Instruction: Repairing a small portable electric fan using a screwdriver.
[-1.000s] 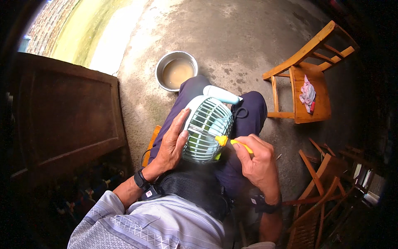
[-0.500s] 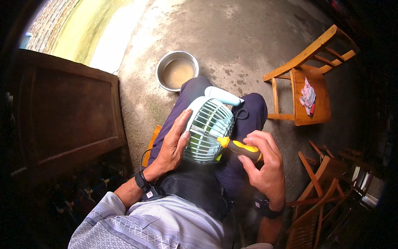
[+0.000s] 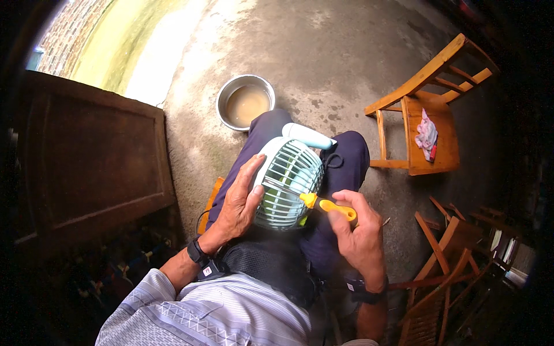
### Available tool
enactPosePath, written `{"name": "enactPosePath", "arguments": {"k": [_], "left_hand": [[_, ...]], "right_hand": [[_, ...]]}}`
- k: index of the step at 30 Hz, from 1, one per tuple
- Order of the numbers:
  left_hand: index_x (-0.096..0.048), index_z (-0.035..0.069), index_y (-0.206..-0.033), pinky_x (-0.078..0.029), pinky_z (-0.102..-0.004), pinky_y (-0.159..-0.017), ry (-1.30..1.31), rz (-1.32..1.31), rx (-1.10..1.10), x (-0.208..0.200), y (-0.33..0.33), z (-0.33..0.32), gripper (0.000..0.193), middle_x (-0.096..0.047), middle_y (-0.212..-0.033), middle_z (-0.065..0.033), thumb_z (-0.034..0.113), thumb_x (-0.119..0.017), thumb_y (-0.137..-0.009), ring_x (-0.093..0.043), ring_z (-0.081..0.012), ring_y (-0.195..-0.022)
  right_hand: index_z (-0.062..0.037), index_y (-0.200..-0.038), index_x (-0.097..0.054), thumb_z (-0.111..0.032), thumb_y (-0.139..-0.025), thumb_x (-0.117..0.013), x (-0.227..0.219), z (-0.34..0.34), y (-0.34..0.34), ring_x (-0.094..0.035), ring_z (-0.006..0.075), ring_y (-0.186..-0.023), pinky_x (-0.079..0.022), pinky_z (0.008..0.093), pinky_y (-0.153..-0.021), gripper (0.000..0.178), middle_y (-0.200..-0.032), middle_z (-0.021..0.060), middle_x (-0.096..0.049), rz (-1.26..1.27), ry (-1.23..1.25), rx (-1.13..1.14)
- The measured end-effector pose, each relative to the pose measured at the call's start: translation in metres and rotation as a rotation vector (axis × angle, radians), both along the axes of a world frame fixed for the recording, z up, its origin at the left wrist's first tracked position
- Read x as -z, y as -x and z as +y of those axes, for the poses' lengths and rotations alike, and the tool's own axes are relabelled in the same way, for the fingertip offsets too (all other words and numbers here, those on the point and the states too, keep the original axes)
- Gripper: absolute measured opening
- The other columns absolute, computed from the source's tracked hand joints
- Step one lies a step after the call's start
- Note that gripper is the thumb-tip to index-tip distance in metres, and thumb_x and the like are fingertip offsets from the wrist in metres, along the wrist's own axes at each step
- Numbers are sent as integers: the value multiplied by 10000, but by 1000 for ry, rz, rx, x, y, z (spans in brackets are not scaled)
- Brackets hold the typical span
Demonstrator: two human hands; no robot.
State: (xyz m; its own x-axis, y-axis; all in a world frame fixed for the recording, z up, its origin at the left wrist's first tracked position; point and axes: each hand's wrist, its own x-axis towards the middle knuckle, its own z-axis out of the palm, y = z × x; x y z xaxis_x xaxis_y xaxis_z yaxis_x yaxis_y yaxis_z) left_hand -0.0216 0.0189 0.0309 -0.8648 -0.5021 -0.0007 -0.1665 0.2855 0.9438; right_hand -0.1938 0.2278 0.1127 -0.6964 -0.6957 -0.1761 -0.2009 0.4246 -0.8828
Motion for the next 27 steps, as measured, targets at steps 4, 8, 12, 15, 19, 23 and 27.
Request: {"name": "enactPosePath", "arguments": {"k": [4,8,12,15,19,23,27], "left_hand": [[-375,6,-1607,-295,-443,-1270,24,-6,45,2,-3,-11,596,-399,-1631,-250,151,-529,-1050,-375,-395,-1543],[-307,-25,-1623,-284,-441,-1272,-90,-16,-28,6,-4,-5,639,-373,-1629,-249,168,-502,-1046,-371,-388,-1535],[-261,-44,-1638,-256,-429,-1280,-229,11,-27,9,-3,-3,656,-351,-1641,-234,210,-443,-1061,-345,-355,-1547],[-218,-29,-1670,-218,-410,-1290,-237,-2,17,4,-3,-4,698,-295,-1689,-206,353,-390,-1112,-284,-306,-1586],[-277,-35,-1656,-230,-393,-1285,-342,15,-10,4,-7,-12,661,-347,-1676,-201,330,-370,-1113,-320,-291,-1571],[-341,-2,-1648,-242,-378,-1280,-413,5,-14,5,-6,-15,618,-386,-1674,-175,313,-393,-1119,-346,-270,-1559],[-381,37,-1647,-234,-375,-1284,-414,23,-58,10,-6,-9,570,-394,-1681,-145,276,-420,-1131,-336,-258,-1567]], "right_hand": [[-1,-1221,-656,31,-908,-738,-18,-2,-6,-727,198,-952,-570,306,-682,325,-1112,159,-699,79,-21,-63],[-11,-1213,-661,69,-860,-760,-2,6,3,-722,254,-1067,-592,384,-721,375,-1143,183,-692,422,18,-162],[3,-1190,-665,-122,-1019,-672,3,11,4,-725,216,-834,-538,343,-684,212,-907,153,-709,-10,-162,-50],[8,-1205,-664,-219,-1071,-609,6,7,8,-669,184,-699,-510,307,-682,269,-782,129,-673,-169,-183,71],[9,-1220,-665,-196,-1044,-631,-6,4,6,-655,182,-761,-513,303,-681,273,-886,121,-682,-204,-142,-3],[5,-1218,-666,-65,-949,-697,-4,3,3,-689,278,-939,-544,367,-736,280,-1090,157,-677,293,-8,-156],[8,-1157,-676,17,-903,-714,2,-1,3,-709,331,-920,-556,414,-784,258,-1015,161,-695,340,23,-202]]}}
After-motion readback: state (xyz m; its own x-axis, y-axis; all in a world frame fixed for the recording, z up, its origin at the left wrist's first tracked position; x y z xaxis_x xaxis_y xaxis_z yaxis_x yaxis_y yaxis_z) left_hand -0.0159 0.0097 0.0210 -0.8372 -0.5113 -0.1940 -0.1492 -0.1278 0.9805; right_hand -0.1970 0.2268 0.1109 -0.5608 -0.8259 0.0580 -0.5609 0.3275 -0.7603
